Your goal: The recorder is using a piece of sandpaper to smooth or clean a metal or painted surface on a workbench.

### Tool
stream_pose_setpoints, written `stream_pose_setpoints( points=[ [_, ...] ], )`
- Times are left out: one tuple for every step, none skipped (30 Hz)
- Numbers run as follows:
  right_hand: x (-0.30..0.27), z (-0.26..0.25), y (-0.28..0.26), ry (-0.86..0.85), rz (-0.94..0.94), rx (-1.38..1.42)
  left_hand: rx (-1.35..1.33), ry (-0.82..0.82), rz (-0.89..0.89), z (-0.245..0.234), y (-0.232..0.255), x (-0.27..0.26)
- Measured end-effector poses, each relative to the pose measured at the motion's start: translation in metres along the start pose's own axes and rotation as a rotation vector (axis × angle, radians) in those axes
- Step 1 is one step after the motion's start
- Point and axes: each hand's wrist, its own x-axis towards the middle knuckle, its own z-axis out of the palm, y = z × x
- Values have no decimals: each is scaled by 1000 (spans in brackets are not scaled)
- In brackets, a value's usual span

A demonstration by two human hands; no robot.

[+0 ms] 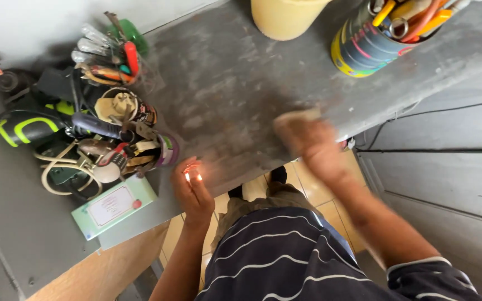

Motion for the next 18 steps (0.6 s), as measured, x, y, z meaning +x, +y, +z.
stream_pose_setpoints(
  points=[
    [15,-37,8,-1,1,-1,-1,-2,-1,1,1,0],
    [29,-73,16,-39,155,-79,16,0,8,1,3,1],
    [46,-109,23,-72,306,-154,36,4,18,1,4,2],
    [45,-110,24,-72,304,-152,38,6,19,-1,6,2],
    [45,-110,26,-36,325,-184,62,-2,30,-1,8,4],
    [45,-111,28,-1,346,-216,87,-10,41,-2,11,5],
    [39,-100,16,1,350,-216,87,-12,44,-2,8,4],
    [34,-89,4,-3,271,-208,99,-19,40,-2,6,4],
    [27,-79,-6,-9,197,-206,106,-30,36,0,5,3],
    [17,-66,-18,-8,206,-211,101,-37,39,1,4,3],
    [8,-52,-29,21,161,-103,104,-34,32,2,4,3],
    [-1,-37,-41,51,115,5,107,-30,25,3,3,3],
    [2,-51,-37,53,118,5,108,-32,27,4,3,3],
    [5,-65,-33,-63,163,-57,112,-26,25,5,2,3],
    [10,-78,-30,-179,202,-117,119,-16,22,4,2,2],
    [23,-100,-24,-177,199,-113,124,-12,22,5,2,3],
    [37,-122,-18,-168,359,-108,127,-7,17,5,2,2],
    [50,-144,-12,-159,519,-102,130,-2,11,5,3,2]
  ],
)
